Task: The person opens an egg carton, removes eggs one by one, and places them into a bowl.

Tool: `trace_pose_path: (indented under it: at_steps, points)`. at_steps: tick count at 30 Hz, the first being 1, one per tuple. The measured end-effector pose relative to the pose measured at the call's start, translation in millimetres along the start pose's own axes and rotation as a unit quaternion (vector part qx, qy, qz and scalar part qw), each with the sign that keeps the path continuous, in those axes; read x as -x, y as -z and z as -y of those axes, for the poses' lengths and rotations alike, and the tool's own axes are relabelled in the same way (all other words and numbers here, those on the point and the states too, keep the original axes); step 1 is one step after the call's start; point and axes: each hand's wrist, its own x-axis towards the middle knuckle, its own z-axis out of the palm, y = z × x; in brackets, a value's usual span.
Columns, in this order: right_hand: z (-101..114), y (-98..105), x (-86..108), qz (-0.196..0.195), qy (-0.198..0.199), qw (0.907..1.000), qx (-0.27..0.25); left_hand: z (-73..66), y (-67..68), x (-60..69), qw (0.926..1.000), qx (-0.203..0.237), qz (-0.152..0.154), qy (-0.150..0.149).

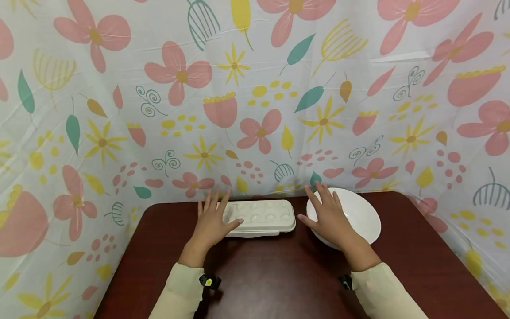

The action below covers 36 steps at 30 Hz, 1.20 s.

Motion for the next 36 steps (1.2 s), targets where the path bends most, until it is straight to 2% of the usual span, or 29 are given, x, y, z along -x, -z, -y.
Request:
trace_pose_path:
  at_steps: [6,16,23,28,36]
  points:
    - [8.3,-1.4,-2.7,0.024,0.005,0.9997,-0.001,5.5,-4.6,2.0,0.9996,0.01,0.024,0.008]
    - [26.9,-6.7,-3.2,0.024,0.042,0.9988,-0.009,12.6,-11.8,13.6,0.9995,0.023,0.014,-0.014]
    - [40.8,-12.4,-1.7,0.028,0.069,0.9972,0.001,16.8,-16.8,18.4,0.9995,0.006,0.017,-0.028]
    - [51.6,-22.0,0.9,0.043,0.075,0.9963,-0.001,18.6,-19.1,24.2,0.9986,-0.02,0.032,-0.039]
    - [62.9,-39.6,2.6,0.052,0.087,0.9948,-0.003,19.8,-22.2,32.3,0.9986,-0.022,0.034,-0.034]
